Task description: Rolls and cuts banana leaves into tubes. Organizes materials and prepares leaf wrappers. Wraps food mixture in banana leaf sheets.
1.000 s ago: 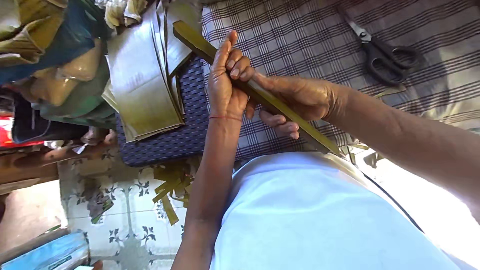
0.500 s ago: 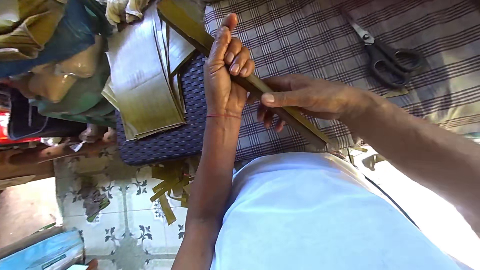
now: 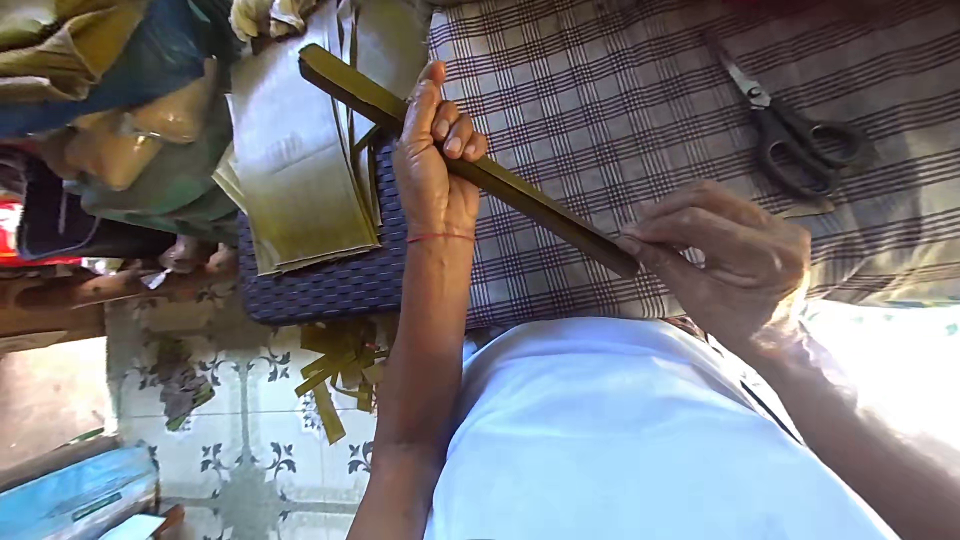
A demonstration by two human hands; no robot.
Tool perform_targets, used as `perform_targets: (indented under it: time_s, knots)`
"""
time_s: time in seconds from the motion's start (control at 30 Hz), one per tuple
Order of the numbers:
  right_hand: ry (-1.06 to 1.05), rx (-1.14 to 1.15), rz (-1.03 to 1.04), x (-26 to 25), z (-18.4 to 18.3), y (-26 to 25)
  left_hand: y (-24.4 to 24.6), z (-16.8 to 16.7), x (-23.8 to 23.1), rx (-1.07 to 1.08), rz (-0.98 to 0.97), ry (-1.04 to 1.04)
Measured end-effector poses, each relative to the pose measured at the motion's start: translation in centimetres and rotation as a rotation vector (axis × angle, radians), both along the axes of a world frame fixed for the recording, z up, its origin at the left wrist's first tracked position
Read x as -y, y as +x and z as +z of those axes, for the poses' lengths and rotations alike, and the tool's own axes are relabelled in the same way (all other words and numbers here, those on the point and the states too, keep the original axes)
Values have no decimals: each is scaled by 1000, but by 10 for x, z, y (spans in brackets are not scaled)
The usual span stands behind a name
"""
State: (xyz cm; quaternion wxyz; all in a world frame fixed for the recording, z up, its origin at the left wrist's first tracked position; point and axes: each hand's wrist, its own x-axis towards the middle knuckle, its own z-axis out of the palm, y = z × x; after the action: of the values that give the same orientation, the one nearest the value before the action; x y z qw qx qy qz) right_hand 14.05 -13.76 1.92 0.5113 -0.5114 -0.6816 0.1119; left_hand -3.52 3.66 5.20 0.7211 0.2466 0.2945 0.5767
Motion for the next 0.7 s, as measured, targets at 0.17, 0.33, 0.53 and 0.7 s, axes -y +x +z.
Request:
perform_targets:
  time_s: [0.17, 0.33, 0.53, 0.7]
  knots:
    - [-99, -32, -3, 9, 13, 15, -2, 0, 0, 20, -2, 0]
    - [-186, -15, -259, 16, 15, 54, -1, 3, 2, 47, -36, 23]
    - [-447, 224, -63, -26, 21, -1, 22, 2, 19, -20, -63, -26]
    - [-330, 470, -196, -52, -16, -56, 31, -9, 21, -63, 38, -92]
